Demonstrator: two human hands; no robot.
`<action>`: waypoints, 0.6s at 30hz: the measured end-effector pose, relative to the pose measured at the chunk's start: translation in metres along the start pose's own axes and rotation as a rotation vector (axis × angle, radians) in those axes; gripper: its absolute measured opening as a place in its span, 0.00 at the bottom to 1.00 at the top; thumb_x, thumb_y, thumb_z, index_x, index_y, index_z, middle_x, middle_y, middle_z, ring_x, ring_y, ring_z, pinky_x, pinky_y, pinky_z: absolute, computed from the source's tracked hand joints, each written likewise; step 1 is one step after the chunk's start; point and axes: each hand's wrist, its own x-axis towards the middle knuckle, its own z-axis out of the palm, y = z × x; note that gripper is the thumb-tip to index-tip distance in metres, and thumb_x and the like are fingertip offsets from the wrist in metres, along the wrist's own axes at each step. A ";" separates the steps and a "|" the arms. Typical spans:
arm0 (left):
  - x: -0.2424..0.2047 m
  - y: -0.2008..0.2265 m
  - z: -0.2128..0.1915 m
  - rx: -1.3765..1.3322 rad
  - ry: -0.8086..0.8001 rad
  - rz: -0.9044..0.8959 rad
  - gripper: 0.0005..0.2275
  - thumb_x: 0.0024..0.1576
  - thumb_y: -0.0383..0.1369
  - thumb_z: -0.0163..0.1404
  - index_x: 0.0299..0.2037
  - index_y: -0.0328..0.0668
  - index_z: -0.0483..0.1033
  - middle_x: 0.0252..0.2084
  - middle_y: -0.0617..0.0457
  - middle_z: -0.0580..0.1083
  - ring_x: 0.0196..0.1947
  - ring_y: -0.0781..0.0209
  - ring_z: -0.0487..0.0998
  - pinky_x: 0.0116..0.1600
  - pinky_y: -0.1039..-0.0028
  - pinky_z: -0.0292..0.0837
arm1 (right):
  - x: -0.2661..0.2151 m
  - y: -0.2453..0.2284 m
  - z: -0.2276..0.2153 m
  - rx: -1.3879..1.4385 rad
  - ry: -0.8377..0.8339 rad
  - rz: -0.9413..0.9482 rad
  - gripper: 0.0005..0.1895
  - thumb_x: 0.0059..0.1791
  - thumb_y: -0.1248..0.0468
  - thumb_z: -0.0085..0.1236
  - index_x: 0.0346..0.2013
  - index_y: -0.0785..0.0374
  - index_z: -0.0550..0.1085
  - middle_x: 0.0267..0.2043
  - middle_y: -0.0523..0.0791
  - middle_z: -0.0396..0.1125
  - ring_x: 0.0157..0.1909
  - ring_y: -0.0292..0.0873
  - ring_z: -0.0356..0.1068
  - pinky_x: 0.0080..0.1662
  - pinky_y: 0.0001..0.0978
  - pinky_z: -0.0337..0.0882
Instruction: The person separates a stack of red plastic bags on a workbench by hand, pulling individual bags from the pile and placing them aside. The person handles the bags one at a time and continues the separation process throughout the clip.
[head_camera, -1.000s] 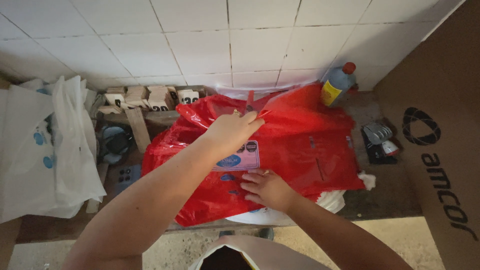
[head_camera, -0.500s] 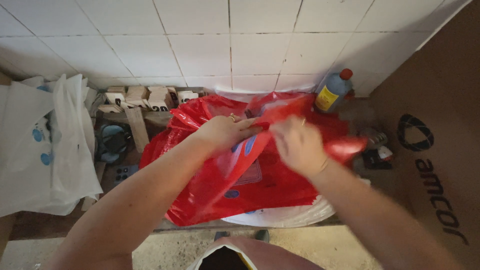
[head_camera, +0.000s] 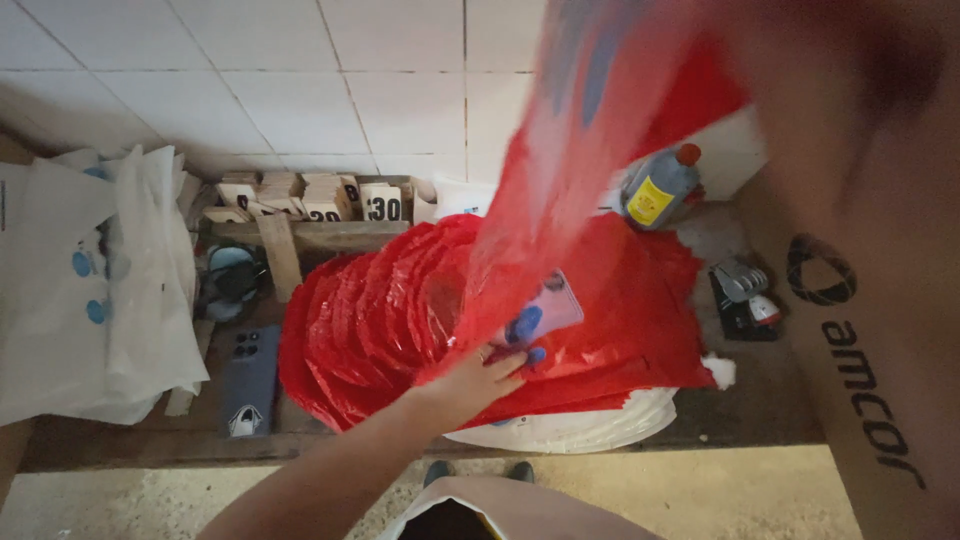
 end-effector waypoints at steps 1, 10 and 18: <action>-0.001 0.007 0.004 -0.014 0.016 -0.015 0.34 0.56 0.26 0.57 0.72 0.61 0.58 0.78 0.53 0.53 0.66 0.39 0.67 0.65 0.45 0.64 | -0.007 -0.008 0.000 0.040 0.027 -0.026 0.11 0.61 0.49 0.47 0.44 0.44 0.76 0.43 0.42 0.71 0.37 0.46 0.74 0.34 0.40 0.72; 0.006 0.003 0.053 0.113 -0.020 -0.062 0.52 0.53 0.34 0.64 0.77 0.70 0.30 0.79 0.48 0.42 0.68 0.38 0.64 0.70 0.47 0.55 | -0.152 -0.153 0.120 0.368 -0.058 -0.122 0.14 0.56 0.59 0.38 0.50 0.51 0.72 0.49 0.46 0.70 0.41 0.50 0.70 0.39 0.43 0.72; -0.007 0.006 0.080 0.111 0.768 -0.194 0.29 0.58 0.36 0.49 0.72 0.58 0.57 0.62 0.42 0.64 0.42 0.49 0.79 0.49 0.57 0.70 | -0.224 -0.208 0.136 0.593 -0.430 0.002 0.12 0.55 0.60 0.40 0.50 0.55 0.70 0.47 0.45 0.69 0.48 0.47 0.69 0.48 0.41 0.67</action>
